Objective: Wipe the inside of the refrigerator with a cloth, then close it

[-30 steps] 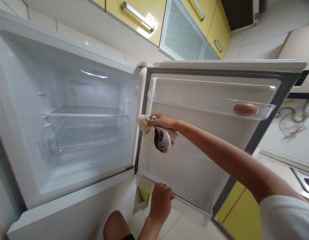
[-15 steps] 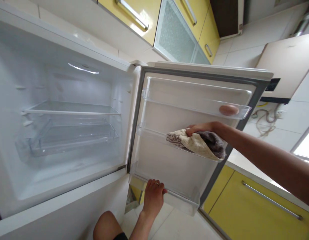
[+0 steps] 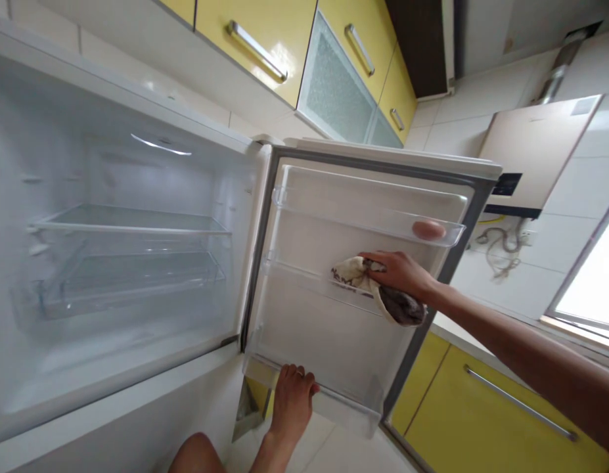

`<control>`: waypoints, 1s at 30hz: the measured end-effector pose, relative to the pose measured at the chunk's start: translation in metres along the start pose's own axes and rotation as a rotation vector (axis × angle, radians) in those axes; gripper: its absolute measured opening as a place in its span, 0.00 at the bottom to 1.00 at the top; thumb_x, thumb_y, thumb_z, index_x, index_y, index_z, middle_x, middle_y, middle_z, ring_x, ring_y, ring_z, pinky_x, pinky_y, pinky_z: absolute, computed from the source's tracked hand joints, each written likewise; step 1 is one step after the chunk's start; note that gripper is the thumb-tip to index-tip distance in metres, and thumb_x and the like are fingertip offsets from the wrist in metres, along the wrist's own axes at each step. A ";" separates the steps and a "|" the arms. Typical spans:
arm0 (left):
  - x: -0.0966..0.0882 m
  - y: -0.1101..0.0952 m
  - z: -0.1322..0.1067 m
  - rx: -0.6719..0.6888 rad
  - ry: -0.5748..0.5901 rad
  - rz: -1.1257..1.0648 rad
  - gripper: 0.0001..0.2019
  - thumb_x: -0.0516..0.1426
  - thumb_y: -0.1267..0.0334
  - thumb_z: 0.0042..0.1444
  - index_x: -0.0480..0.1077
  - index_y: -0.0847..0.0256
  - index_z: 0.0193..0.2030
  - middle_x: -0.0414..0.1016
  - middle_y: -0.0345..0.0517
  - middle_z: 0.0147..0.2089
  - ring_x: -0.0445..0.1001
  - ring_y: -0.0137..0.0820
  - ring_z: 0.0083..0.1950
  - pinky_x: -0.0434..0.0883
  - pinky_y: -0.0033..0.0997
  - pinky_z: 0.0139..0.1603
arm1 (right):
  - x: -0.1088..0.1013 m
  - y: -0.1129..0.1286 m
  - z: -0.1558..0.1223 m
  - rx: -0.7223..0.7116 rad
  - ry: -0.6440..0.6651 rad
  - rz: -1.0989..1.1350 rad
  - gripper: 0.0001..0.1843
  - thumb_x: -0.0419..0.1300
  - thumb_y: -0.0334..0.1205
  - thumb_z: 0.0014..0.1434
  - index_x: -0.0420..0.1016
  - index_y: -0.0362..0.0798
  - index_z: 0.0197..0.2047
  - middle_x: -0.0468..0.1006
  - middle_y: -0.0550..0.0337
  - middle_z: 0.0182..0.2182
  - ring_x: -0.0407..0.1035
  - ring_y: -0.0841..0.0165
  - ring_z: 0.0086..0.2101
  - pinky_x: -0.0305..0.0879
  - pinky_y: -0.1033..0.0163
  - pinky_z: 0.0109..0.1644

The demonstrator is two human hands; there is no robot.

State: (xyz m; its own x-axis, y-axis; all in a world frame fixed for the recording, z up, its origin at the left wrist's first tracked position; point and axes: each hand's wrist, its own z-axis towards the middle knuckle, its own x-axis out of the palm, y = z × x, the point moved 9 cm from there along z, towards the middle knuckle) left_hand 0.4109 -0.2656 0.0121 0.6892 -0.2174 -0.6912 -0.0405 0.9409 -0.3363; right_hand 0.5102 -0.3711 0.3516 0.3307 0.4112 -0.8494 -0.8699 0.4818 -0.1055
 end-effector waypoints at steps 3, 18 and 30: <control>0.005 0.002 -0.002 -0.006 -0.030 -0.007 0.09 0.59 0.76 0.58 0.77 0.58 0.34 0.78 0.45 0.36 0.75 0.40 0.44 0.66 0.43 0.51 | 0.007 0.029 0.011 -0.183 -0.130 -0.165 0.25 0.61 0.35 0.61 0.76 0.55 0.61 0.78 0.51 0.60 0.78 0.55 0.51 0.77 0.52 0.50; 0.021 0.016 -0.004 -0.101 -0.128 -0.089 0.11 0.61 0.78 0.52 0.75 0.56 0.28 0.77 0.43 0.33 0.73 0.40 0.42 0.65 0.42 0.46 | 0.077 0.173 0.120 -0.660 -0.262 -0.486 0.19 0.44 0.34 0.73 0.74 0.45 0.55 0.76 0.46 0.55 0.65 0.56 0.53 0.56 0.47 0.63; 0.007 0.004 0.004 -0.107 -0.046 -0.082 0.11 0.57 0.78 0.57 0.76 0.59 0.31 0.78 0.44 0.35 0.74 0.39 0.43 0.66 0.42 0.51 | 0.054 0.106 0.073 -0.679 -0.274 -0.499 0.16 0.52 0.35 0.72 0.74 0.49 0.58 0.77 0.48 0.53 0.63 0.57 0.48 0.57 0.53 0.48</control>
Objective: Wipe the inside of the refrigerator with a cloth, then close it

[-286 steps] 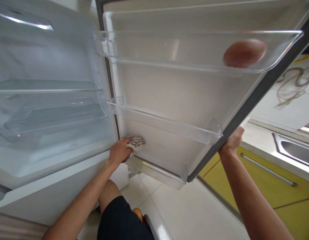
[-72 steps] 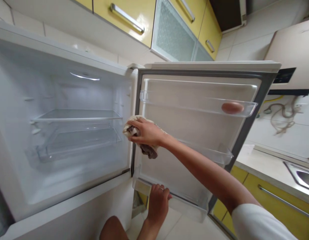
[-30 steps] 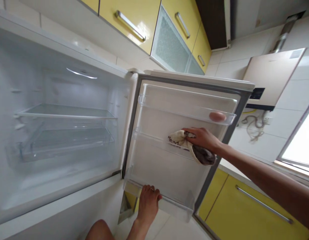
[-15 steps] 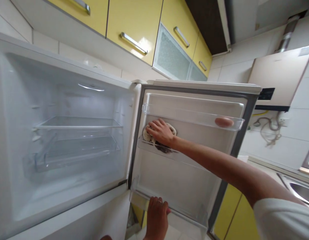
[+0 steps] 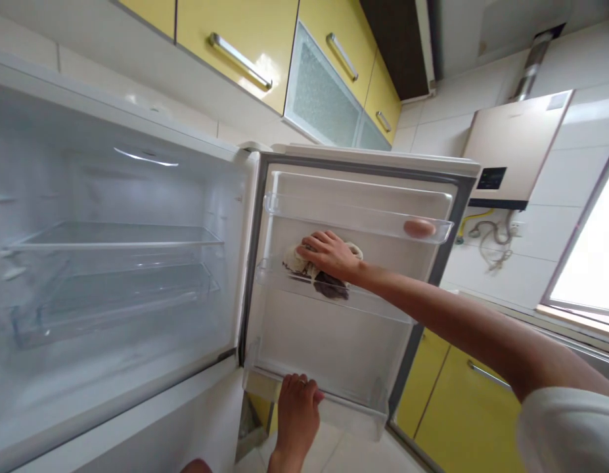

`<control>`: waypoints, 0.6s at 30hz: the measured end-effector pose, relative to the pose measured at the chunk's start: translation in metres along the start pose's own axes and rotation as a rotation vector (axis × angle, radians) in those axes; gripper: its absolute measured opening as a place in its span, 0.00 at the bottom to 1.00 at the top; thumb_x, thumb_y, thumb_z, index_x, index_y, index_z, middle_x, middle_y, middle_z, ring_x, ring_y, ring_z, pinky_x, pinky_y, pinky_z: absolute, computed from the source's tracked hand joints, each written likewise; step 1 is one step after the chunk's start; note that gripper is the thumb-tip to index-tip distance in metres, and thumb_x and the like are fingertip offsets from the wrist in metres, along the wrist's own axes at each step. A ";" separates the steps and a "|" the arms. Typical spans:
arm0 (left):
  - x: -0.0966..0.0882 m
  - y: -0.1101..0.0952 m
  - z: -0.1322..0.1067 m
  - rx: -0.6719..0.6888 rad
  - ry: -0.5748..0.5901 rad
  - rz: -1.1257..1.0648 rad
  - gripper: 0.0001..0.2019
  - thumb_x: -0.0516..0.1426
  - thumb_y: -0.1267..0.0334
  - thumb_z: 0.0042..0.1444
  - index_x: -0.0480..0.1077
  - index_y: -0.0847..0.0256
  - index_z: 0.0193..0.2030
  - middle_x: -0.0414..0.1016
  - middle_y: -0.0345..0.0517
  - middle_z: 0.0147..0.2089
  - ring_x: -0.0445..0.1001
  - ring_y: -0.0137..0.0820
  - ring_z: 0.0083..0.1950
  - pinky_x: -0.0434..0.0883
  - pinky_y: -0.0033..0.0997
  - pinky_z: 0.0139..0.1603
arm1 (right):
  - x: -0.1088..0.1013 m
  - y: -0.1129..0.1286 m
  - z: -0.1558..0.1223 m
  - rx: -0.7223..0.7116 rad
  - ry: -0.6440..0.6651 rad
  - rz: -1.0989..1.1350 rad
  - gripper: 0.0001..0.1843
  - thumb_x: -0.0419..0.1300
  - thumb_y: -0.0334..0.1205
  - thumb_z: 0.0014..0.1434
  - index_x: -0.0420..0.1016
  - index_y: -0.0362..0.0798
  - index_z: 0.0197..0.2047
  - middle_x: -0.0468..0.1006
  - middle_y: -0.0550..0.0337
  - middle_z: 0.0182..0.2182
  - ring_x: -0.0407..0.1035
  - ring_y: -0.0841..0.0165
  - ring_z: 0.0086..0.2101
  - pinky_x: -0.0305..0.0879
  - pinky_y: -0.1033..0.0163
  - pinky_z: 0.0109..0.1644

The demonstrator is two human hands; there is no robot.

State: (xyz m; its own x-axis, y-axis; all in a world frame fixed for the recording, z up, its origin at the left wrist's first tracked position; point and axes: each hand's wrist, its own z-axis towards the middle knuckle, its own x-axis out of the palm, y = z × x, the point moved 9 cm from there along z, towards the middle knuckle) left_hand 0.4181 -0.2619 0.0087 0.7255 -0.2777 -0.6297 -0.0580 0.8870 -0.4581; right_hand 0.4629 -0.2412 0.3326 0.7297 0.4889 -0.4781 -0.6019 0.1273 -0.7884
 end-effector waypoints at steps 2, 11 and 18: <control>0.000 -0.002 0.001 -0.010 0.035 0.005 0.11 0.57 0.77 0.58 0.77 0.59 0.32 0.79 0.45 0.37 0.75 0.40 0.45 0.67 0.43 0.53 | -0.008 -0.008 -0.023 0.008 -0.021 -0.026 0.16 0.54 0.35 0.71 0.74 0.49 0.58 0.77 0.48 0.53 0.63 0.57 0.48 0.57 0.53 0.48; -0.006 -0.008 0.005 -0.009 0.125 0.053 0.11 0.57 0.74 0.62 0.79 0.59 0.35 0.80 0.45 0.38 0.76 0.41 0.46 0.68 0.45 0.54 | -0.037 -0.051 -0.126 0.255 0.155 0.056 0.19 0.62 0.32 0.61 0.78 0.50 0.55 0.80 0.51 0.54 0.70 0.55 0.49 0.67 0.53 0.49; -0.008 -0.012 0.006 0.029 0.182 0.117 0.12 0.55 0.74 0.64 0.80 0.60 0.38 0.80 0.47 0.39 0.77 0.43 0.48 0.69 0.47 0.56 | -0.042 -0.078 -0.148 0.574 0.446 0.364 0.25 0.63 0.38 0.60 0.77 0.50 0.60 0.82 0.50 0.53 0.76 0.54 0.50 0.70 0.55 0.52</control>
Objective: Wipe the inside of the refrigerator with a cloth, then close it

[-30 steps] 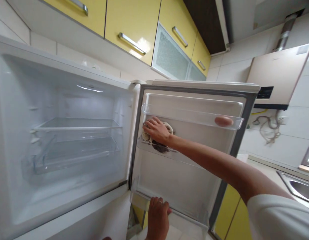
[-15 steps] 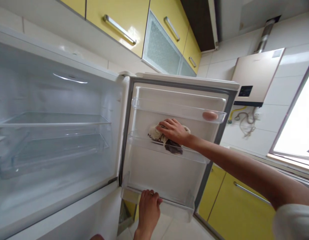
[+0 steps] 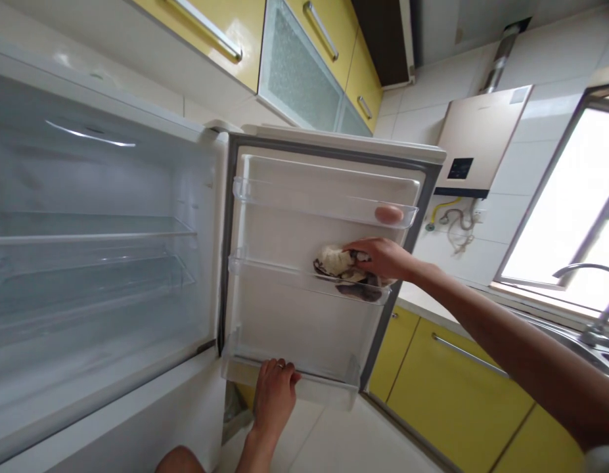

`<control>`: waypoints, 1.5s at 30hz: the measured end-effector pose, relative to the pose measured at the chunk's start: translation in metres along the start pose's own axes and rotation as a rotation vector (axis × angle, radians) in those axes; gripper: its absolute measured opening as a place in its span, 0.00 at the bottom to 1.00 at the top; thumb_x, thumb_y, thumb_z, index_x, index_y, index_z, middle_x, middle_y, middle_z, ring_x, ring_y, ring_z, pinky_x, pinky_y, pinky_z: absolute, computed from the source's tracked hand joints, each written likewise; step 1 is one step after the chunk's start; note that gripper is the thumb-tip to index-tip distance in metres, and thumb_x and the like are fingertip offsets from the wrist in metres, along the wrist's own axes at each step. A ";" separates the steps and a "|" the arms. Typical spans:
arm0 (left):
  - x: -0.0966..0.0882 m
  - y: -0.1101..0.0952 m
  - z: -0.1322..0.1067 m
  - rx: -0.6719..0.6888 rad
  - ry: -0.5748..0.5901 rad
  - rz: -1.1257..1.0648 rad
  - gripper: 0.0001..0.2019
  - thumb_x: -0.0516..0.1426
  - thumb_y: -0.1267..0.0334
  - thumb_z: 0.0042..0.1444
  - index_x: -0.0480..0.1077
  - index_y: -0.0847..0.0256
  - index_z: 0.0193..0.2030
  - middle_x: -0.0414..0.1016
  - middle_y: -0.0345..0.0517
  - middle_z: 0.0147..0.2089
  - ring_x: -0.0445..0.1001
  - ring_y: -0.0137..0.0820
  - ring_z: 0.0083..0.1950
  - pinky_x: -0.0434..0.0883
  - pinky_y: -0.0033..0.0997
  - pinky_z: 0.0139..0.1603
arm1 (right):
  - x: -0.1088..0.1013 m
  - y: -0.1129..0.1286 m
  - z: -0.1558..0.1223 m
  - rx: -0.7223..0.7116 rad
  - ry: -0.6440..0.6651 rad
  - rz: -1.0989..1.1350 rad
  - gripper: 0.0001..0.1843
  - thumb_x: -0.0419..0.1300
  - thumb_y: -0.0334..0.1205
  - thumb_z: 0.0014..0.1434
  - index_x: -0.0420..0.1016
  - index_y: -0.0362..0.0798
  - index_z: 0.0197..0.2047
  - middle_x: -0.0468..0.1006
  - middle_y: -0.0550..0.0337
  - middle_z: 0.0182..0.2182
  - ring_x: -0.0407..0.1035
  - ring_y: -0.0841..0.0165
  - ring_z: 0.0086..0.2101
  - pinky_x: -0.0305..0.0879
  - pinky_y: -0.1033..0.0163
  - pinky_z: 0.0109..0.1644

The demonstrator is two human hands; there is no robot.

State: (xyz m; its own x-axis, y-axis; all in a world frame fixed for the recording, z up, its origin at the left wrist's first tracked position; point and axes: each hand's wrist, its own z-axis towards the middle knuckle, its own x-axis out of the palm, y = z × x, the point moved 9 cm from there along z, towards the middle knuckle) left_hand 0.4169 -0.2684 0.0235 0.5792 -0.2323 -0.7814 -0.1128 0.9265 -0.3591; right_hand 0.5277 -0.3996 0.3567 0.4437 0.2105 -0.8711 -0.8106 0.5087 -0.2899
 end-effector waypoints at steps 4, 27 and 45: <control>-0.003 -0.001 -0.002 0.011 0.006 0.011 0.11 0.55 0.74 0.64 0.79 0.62 0.38 0.80 0.49 0.39 0.77 0.44 0.47 0.69 0.48 0.56 | 0.005 0.006 0.008 -0.057 0.262 0.212 0.33 0.72 0.45 0.49 0.78 0.53 0.60 0.84 0.56 0.51 0.78 0.56 0.48 0.70 0.59 0.52; 0.002 0.002 -0.008 0.009 -0.067 0.033 0.10 0.55 0.73 0.62 0.79 0.60 0.37 0.79 0.49 0.39 0.75 0.42 0.47 0.69 0.47 0.55 | 0.046 0.077 0.099 -0.228 0.258 0.707 0.22 0.68 0.37 0.42 0.86 0.49 0.44 0.86 0.63 0.37 0.77 0.65 0.38 0.69 0.64 0.46; 0.016 0.010 -0.010 -0.039 -0.127 -0.046 0.08 0.57 0.74 0.59 0.76 0.58 0.35 0.77 0.46 0.38 0.73 0.42 0.46 0.67 0.47 0.54 | 0.040 0.140 0.173 -0.072 -0.250 0.842 0.24 0.54 0.23 0.46 0.85 0.44 0.42 0.84 0.59 0.37 0.76 0.65 0.41 0.68 0.65 0.49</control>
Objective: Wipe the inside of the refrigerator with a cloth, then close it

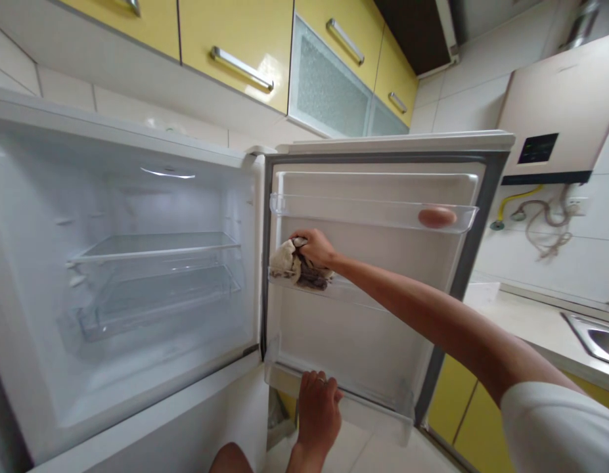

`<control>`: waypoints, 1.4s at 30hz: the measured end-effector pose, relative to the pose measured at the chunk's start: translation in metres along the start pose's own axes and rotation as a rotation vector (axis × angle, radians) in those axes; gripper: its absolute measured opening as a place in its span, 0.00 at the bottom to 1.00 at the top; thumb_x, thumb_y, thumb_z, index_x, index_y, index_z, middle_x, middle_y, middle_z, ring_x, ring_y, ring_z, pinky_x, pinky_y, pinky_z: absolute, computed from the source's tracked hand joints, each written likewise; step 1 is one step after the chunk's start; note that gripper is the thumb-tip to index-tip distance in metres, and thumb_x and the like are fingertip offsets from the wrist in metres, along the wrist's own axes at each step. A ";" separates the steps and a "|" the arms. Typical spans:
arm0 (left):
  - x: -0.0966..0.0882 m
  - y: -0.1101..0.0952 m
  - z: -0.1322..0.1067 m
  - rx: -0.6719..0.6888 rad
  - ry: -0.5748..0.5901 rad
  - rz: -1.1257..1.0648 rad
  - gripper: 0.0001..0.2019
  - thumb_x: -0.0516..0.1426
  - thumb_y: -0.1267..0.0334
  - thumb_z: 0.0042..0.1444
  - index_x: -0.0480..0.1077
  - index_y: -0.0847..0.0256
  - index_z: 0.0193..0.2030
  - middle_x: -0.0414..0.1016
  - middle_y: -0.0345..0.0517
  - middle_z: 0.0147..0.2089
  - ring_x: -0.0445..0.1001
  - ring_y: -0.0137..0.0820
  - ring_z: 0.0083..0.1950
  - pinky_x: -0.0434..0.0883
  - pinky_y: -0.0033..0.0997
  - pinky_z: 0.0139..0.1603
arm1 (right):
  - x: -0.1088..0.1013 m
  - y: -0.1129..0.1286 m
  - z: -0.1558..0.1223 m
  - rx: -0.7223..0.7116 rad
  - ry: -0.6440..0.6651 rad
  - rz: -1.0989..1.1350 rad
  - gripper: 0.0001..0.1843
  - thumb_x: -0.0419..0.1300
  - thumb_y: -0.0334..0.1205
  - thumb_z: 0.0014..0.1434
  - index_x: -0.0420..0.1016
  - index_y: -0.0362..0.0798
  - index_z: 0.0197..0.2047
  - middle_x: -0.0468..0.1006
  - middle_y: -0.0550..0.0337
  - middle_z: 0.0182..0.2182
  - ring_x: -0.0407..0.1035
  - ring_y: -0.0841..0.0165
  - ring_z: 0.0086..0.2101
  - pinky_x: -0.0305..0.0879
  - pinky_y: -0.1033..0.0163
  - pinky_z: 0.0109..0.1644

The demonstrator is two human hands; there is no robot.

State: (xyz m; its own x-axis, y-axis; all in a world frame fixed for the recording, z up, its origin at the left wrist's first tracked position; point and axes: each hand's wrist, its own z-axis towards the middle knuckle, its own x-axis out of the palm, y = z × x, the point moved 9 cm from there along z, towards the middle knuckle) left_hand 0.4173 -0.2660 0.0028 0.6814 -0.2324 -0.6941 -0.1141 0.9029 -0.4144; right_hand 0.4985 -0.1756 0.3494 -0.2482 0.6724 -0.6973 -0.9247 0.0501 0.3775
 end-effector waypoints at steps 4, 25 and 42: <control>0.004 0.002 0.002 -0.035 0.049 -0.008 0.08 0.57 0.74 0.59 0.77 0.59 0.35 0.77 0.47 0.39 0.73 0.42 0.47 0.66 0.47 0.53 | -0.015 0.017 -0.016 -0.129 -0.107 0.084 0.24 0.53 0.25 0.46 0.83 0.44 0.43 0.84 0.58 0.38 0.77 0.65 0.42 0.69 0.63 0.51; -0.010 -0.014 0.016 -0.036 0.300 0.058 0.13 0.55 0.61 0.67 0.81 0.58 0.50 0.82 0.53 0.46 0.77 0.44 0.53 0.68 0.49 0.60 | -0.075 0.171 -0.079 -0.588 -0.637 0.360 0.23 0.51 0.29 0.62 0.77 0.55 0.55 0.80 0.61 0.51 0.72 0.63 0.58 0.67 0.50 0.67; -0.214 0.053 -0.051 -0.368 -0.725 -1.240 0.40 0.58 0.38 0.61 0.48 0.40 0.75 0.55 0.56 0.77 0.64 0.50 0.73 0.79 0.50 0.57 | -0.028 0.137 -0.106 -0.206 -0.367 0.611 0.18 0.58 0.31 0.50 0.84 0.53 0.41 0.86 0.64 0.41 0.79 0.64 0.44 0.74 0.62 0.52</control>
State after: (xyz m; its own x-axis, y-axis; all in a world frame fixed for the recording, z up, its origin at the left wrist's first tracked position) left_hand 0.2285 -0.1871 0.0988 0.6697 -0.4412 0.5974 0.6990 0.1029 -0.7076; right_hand 0.3485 -0.2659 0.3567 -0.6571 0.7412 -0.1376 -0.6968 -0.5274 0.4861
